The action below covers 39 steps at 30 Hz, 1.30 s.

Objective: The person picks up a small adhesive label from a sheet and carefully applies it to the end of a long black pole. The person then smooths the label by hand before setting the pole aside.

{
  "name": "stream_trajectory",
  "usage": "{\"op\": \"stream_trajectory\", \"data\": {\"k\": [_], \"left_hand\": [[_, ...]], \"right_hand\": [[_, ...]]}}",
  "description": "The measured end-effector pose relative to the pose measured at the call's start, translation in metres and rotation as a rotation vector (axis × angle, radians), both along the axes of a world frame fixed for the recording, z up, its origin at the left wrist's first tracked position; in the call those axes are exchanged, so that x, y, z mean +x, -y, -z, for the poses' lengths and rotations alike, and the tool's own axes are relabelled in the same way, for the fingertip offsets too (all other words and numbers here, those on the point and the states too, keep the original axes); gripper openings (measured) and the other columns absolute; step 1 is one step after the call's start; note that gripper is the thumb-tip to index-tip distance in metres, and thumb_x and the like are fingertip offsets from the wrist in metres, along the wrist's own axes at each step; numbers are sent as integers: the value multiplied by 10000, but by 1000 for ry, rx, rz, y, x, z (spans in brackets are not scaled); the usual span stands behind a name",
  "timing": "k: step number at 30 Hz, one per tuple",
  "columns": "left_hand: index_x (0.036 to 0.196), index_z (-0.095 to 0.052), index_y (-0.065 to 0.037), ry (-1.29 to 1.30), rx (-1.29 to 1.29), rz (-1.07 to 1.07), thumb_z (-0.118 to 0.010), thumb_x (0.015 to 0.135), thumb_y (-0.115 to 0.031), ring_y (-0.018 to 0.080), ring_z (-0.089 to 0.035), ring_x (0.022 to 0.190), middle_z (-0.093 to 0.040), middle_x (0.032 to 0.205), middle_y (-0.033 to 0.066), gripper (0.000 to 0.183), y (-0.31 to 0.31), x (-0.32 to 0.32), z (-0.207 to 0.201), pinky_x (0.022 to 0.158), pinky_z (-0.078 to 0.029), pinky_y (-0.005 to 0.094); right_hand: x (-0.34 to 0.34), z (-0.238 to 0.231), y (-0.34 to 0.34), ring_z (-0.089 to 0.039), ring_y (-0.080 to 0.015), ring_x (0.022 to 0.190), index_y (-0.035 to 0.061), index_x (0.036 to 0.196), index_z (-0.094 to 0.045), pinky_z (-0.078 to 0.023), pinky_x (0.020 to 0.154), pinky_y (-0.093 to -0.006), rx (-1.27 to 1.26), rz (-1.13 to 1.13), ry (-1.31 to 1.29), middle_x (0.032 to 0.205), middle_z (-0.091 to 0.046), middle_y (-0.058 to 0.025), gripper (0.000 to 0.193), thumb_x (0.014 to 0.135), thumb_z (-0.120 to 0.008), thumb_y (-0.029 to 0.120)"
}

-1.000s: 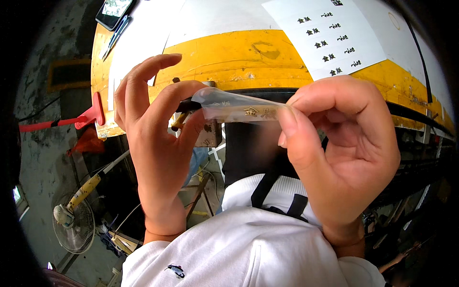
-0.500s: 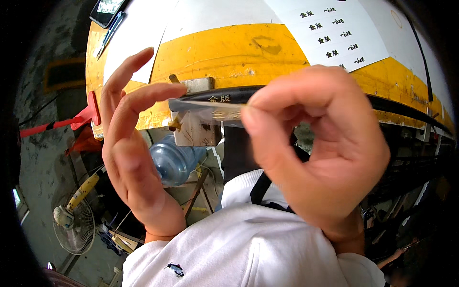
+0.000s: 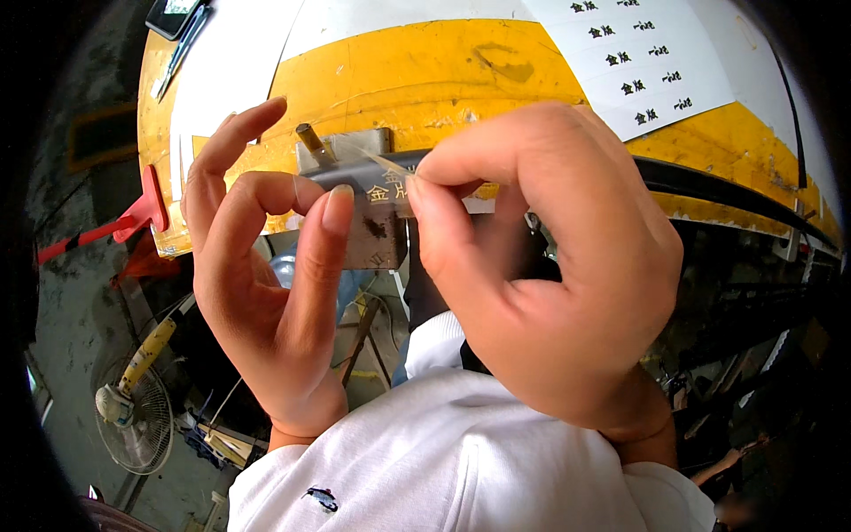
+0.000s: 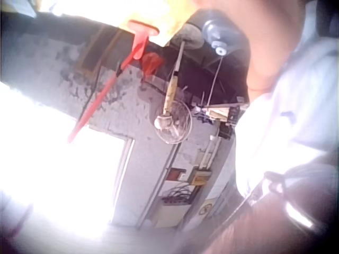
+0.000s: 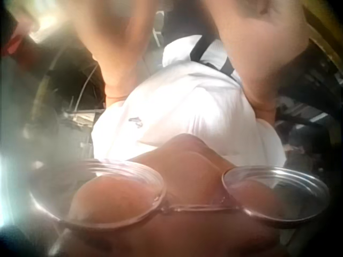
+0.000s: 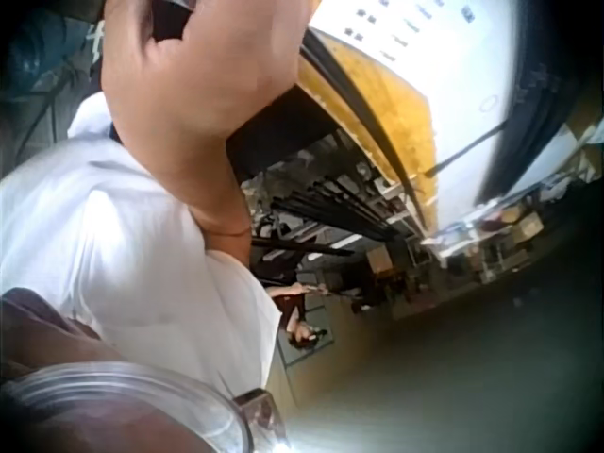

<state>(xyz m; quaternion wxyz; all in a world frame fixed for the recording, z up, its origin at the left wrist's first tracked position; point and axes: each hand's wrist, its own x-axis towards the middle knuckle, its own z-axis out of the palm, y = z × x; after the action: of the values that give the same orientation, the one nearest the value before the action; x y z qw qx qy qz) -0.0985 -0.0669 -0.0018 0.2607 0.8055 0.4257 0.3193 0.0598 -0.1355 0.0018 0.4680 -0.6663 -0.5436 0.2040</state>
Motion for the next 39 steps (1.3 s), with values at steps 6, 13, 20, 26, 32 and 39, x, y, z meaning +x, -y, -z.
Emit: {"op": "stream_trajectory", "data": {"k": [6, 13, 20, 26, 32, 39], "left_hand": [[745, -591, -16, -53, 49, -4, -731, 773, -68, 294, -524, 1192, -583, 1232, 211, 153, -3, 4, 5, 1025, -322, 414], [725, -578, -10, -73, 38, 21, -728, 762, -59, 298, -528, 1182, -597, 1208, 216, 162, -6, 4, 5, 1010, -327, 412], [763, -590, -5, -40, 46, 47, -725, 759, -29, 319, -542, 1170, -638, 961, 148, 138, -8, 5, 8, 992, -339, 426], [861, -617, -8, -21, 60, 89, -708, 771, 19, 327, -563, 1146, -572, 664, 52, 131, -10, 2, 11, 971, -351, 449], [855, -627, -5, -50, 38, 94, -714, 759, 20, 322, -562, 1147, -588, 698, 60, 132, -11, 4, 10, 980, -351, 436], [799, -608, 5, -46, 18, 79, -716, 754, 20, 312, -565, 1141, -611, 799, 83, 118, -9, 4, 9, 974, -360, 422]], "right_hand": [[-5, 7, -2, -464, -51, 683, 27, 986, -598, -319, 628, -189, 20, 55, 49, 842, -618, -9, 318, 740, -689, -153], [-6, 8, -3, -465, -45, 668, 32, 1049, -596, -311, 618, -186, -4, 47, 72, 842, -620, 9, 408, 705, -720, -150], [-7, 0, -7, -466, -45, 673, 38, 1073, -592, -314, 612, -184, -113, 28, 180, 839, -617, 14, 452, 686, -733, -150], [-6, 13, -1, -464, -45, 679, 43, 1089, -590, -322, 617, -183, 22, 55, 168, 845, -615, 15, 475, 682, -744, -147], [-4, 12, -1, -462, -47, 678, 46, 1096, -590, -324, 616, -187, 9, 54, 184, 848, -612, 15, 481, 683, -752, -139], [-5, 11, -1, -457, -47, 676, 53, 1100, -592, -321, 613, -190, -11, 37, 201, 846, -609, 22, 479, 688, -755, -129]]}}
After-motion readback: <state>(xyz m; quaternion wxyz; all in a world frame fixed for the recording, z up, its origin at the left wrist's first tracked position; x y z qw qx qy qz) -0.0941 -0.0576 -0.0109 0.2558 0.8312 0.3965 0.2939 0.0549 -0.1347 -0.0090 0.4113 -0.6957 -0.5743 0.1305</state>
